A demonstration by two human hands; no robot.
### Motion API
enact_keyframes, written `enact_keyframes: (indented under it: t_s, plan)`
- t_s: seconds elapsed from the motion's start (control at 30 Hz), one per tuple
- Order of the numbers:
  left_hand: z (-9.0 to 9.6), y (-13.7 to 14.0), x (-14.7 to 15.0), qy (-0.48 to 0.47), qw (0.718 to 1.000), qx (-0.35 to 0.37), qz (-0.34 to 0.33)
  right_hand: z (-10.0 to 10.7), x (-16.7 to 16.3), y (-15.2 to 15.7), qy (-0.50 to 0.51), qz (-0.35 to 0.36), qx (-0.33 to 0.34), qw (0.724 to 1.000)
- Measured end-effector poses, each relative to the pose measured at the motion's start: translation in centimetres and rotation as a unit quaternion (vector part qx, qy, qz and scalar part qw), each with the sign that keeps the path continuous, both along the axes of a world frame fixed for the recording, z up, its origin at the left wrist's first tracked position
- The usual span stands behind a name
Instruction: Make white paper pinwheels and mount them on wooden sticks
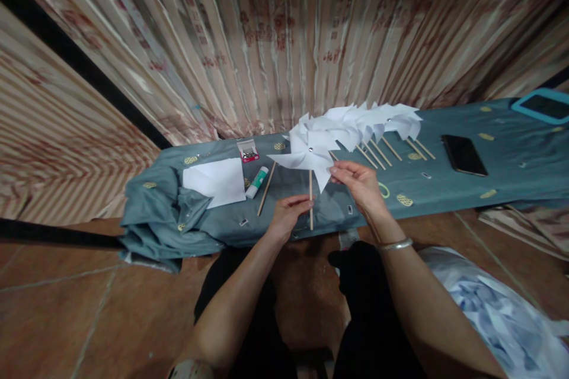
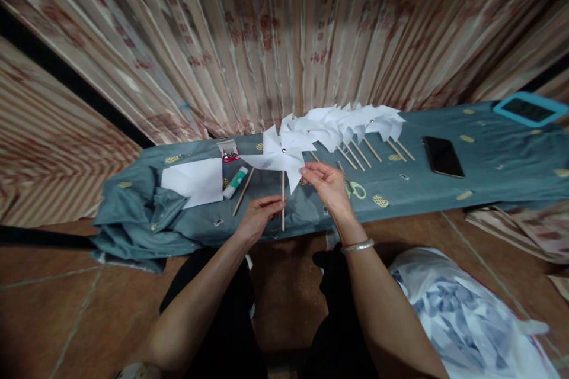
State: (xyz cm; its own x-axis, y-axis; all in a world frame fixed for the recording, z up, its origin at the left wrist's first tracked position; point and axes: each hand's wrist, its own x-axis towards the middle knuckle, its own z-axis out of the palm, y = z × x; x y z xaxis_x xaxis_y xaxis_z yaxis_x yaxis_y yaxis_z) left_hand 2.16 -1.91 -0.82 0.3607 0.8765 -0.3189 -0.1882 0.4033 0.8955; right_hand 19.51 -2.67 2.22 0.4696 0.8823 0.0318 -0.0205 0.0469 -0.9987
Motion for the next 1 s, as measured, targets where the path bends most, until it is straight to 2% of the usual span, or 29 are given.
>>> enact_keyframes:
  t_s: [1.0]
  plan:
    - [0.3,0.0,0.0,-0.014,1.0,0.001,0.009,0.0,-2.2,0.1,0.07,0.064,-0.013,0.995]
